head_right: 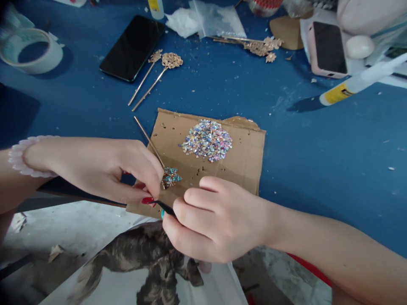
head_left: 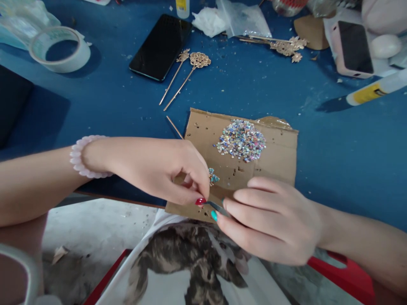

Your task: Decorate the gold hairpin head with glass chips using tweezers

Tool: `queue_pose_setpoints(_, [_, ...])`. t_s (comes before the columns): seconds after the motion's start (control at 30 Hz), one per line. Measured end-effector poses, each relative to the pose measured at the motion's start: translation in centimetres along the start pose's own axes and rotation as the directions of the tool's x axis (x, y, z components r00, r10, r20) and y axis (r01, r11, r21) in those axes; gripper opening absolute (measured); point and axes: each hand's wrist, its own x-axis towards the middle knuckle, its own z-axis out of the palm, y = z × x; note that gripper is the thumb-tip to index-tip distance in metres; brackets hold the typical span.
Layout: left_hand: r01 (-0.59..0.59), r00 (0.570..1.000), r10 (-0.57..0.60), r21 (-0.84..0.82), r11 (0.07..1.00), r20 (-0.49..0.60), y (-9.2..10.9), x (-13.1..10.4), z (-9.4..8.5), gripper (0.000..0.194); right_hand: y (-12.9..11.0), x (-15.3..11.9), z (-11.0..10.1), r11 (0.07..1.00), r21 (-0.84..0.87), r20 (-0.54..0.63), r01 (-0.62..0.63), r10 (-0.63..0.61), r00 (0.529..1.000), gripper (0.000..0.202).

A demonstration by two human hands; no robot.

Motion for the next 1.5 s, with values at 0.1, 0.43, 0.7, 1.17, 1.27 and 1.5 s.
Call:
queue_pose_setpoints(0.1, [-0.005,1.0,0.004,0.004,1.0,0.004,0.08,-0.03,0.01,0.02,0.01,-0.05,0.0,1.0,-0.004,0.001,0.002,-0.002,1.0,0.014])
queue_pose_setpoints(0.43, [-0.032,0.999,0.032,-0.003,0.999,0.008,-0.26,-0.04,-0.09,0.021,0.04,-0.12,0.06,1.0,-0.007,0.003,-0.004,0.004,1.0,0.015])
queue_pose_setpoints(0.7, [-0.018,0.999,0.018,-0.016,1.0,0.049,-0.42,0.05,-0.09,0.02,0.05,-0.03,0.13,1.0,0.007,-0.005,0.0,0.0,1.0,0.016])
queue_pose_setpoints(1.17, [-0.023,0.999,0.023,-0.006,1.0,0.048,-0.43,0.26,-0.09,0.021,0.13,-0.04,0.18,1.0,0.021,0.007,-0.005,0.005,1.0,0.019])
queue_pose_setpoints(1.27, [-0.003,0.999,0.003,-0.007,1.0,0.053,-0.37,0.25,-0.13,0.021,0.18,-0.01,0.24,1.0,0.018,0.007,-0.008,0.007,1.0,0.02])
queue_pose_setpoints(1.5, [0.091,0.993,-0.087,-0.054,0.994,0.077,-0.3,0.3,-0.26,0.021,0.1,-0.04,0.25,0.997,-0.055,0.008,0.046,-0.046,0.999,0.021])
